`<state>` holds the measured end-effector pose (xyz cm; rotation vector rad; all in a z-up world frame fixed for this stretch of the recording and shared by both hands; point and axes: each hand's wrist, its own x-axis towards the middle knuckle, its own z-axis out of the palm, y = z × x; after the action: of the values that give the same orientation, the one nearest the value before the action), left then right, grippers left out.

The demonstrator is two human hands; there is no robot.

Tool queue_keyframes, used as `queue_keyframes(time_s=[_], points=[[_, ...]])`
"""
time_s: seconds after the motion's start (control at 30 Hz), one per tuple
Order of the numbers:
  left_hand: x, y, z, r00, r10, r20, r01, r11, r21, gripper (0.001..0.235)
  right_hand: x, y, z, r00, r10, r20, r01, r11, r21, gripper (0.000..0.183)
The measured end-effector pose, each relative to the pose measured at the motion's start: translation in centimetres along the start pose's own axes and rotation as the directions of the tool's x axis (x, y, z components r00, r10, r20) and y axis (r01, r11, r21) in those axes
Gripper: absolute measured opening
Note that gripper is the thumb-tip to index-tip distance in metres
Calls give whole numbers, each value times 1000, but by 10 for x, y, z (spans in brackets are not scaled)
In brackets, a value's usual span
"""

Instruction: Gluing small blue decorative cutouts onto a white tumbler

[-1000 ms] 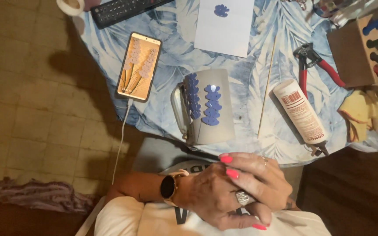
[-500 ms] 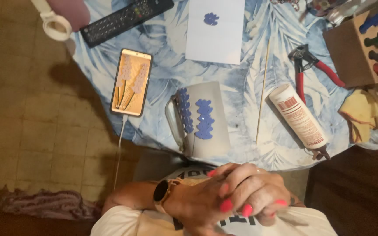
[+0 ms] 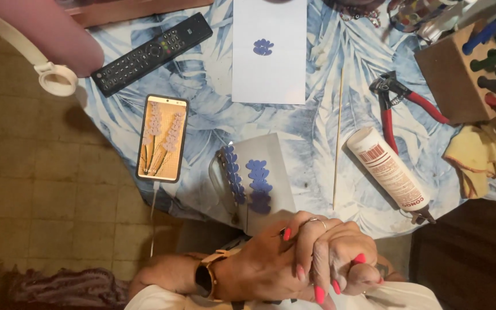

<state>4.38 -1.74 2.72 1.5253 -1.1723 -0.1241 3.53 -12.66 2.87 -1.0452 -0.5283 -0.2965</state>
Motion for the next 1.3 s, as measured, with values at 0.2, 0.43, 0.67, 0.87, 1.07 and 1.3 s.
queue_keyframes(time_s=[0.2,0.43,0.67,0.87,1.07,1.3], points=[[-6,-1,7,995,-56,-84,56,998,-10,53,-9,-1,-13,990,115,85,-115,993,1,34],[-24,12,28,993,-90,-82,109,958,265,44,-34,-6,-1,992,13,125,-14,1000,9,27],[-24,24,24,978,125,-169,-36,892,450,50,-43,-16,7,993,-3,121,3,1000,0,33],[-35,17,38,970,148,-195,-20,842,539,58,-46,-15,12,997,47,56,-47,999,2,37],[-45,8,47,989,88,-115,-10,836,549,37,-42,-8,19,1000,17,-5,-17,996,85,45],[-41,7,41,989,77,-130,10,826,563,43,-41,-6,18,997,53,-62,-47,994,101,50]])
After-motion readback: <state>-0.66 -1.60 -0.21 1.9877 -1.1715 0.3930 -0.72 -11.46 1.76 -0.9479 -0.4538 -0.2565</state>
